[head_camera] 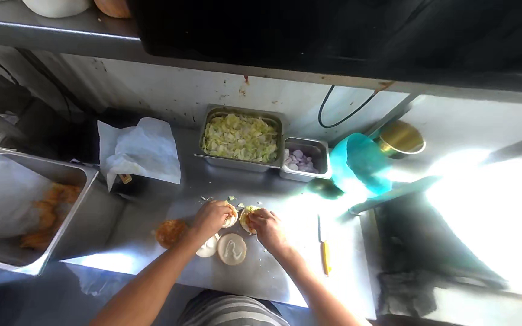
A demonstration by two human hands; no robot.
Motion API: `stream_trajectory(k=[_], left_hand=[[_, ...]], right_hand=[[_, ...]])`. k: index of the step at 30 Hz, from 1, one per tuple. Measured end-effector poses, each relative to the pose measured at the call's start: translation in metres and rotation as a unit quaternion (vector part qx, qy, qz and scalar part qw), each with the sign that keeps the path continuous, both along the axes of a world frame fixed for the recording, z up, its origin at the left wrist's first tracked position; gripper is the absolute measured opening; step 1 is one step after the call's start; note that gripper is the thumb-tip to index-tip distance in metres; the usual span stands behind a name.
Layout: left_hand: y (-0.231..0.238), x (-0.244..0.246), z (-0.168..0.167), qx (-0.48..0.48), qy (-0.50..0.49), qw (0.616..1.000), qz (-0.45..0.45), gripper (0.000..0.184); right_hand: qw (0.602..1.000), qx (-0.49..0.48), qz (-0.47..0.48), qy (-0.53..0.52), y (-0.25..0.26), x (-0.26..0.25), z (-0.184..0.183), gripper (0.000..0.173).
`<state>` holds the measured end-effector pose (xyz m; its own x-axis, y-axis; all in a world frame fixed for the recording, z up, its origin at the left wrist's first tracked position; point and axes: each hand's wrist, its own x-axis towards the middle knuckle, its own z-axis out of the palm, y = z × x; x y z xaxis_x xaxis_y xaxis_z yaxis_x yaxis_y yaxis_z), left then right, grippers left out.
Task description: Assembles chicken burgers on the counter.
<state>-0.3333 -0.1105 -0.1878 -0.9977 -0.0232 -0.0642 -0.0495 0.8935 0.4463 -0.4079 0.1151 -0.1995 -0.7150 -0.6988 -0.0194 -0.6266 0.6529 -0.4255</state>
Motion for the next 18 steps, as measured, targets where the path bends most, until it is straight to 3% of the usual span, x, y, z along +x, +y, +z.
stream_trajectory(k=[4,9,14,18], left_hand=[[-0.008,0.0,0.015,0.047,-0.014,0.998,0.034,0.026],[-0.045,0.004,0.042,0.182,-0.057,0.964,0.184,0.042],[-0.073,-0.018,0.024,0.206,-0.25,0.935,0.142,0.058],[-0.076,-0.027,0.008,0.277,-0.322,0.898,0.119,0.055]], right_hand=[[0.997,-0.045,-0.011,-0.057,0.001,-0.006,0.019,0.023],[0.973,-0.156,-0.063,-0.157,-0.018,-0.012,0.047,0.027],[0.974,0.024,-0.047,-0.222,-0.074,-0.017,0.051,0.038],[0.953,0.122,-0.12,-0.25,-0.108,-0.008,0.038,0.044]])
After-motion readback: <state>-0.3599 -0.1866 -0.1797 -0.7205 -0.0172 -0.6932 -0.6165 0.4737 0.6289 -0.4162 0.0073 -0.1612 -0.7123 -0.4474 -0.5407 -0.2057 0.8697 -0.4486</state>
